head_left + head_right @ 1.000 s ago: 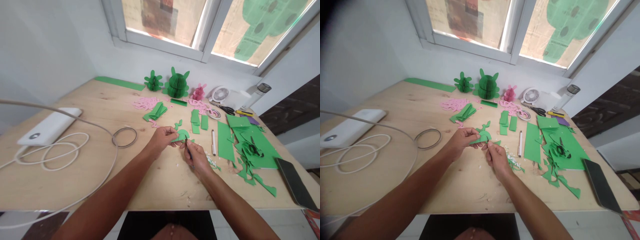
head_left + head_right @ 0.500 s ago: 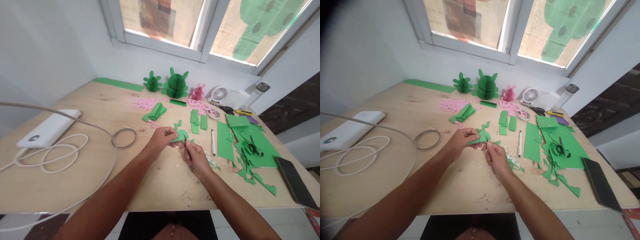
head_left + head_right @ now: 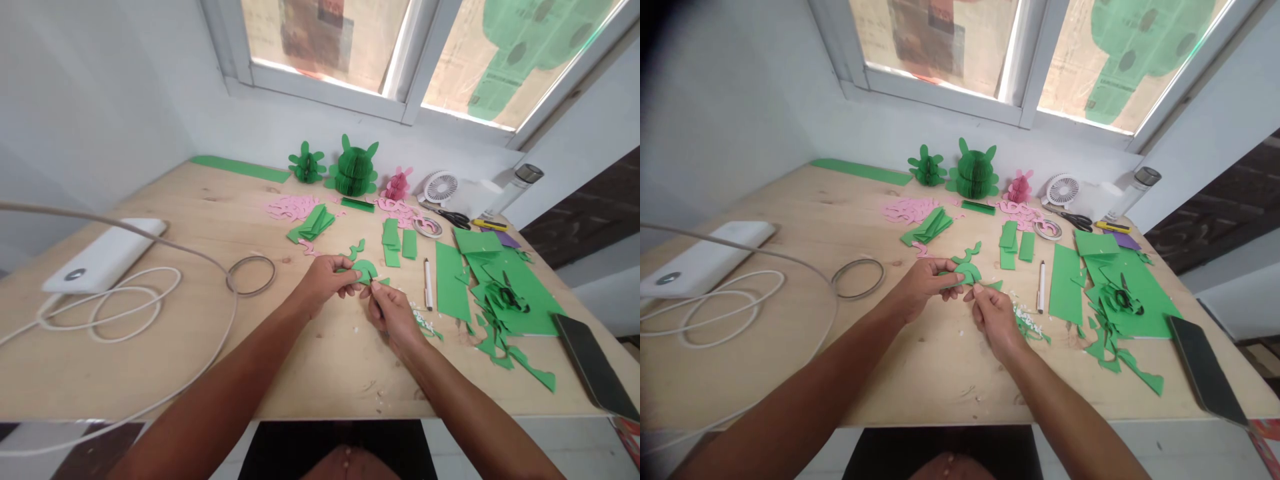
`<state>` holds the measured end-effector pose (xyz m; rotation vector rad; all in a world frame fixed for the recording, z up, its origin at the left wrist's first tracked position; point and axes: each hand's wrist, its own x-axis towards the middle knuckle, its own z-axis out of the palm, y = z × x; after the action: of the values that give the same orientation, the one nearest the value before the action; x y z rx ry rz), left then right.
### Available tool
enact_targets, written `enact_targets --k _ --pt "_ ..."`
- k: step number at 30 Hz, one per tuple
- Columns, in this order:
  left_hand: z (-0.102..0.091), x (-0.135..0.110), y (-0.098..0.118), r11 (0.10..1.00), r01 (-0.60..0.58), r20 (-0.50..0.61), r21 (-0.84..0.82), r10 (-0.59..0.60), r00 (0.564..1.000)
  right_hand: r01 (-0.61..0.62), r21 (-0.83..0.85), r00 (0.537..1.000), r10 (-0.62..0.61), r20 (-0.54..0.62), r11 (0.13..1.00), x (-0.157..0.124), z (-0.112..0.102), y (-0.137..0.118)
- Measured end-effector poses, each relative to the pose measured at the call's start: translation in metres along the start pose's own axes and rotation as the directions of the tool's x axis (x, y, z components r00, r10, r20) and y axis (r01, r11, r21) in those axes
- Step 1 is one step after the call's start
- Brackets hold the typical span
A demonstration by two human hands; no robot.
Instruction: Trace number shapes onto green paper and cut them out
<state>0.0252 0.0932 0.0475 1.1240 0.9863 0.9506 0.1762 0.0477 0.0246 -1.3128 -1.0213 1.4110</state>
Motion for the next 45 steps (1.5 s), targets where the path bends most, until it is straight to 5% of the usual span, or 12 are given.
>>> enact_targets --k 45 --pt "-0.01 -0.002 0.007 0.995 -0.01 0.092 0.099 0.001 0.996 0.003 -0.009 0.997 -0.002 0.079 1.0 -0.002 -0.001 0.001"
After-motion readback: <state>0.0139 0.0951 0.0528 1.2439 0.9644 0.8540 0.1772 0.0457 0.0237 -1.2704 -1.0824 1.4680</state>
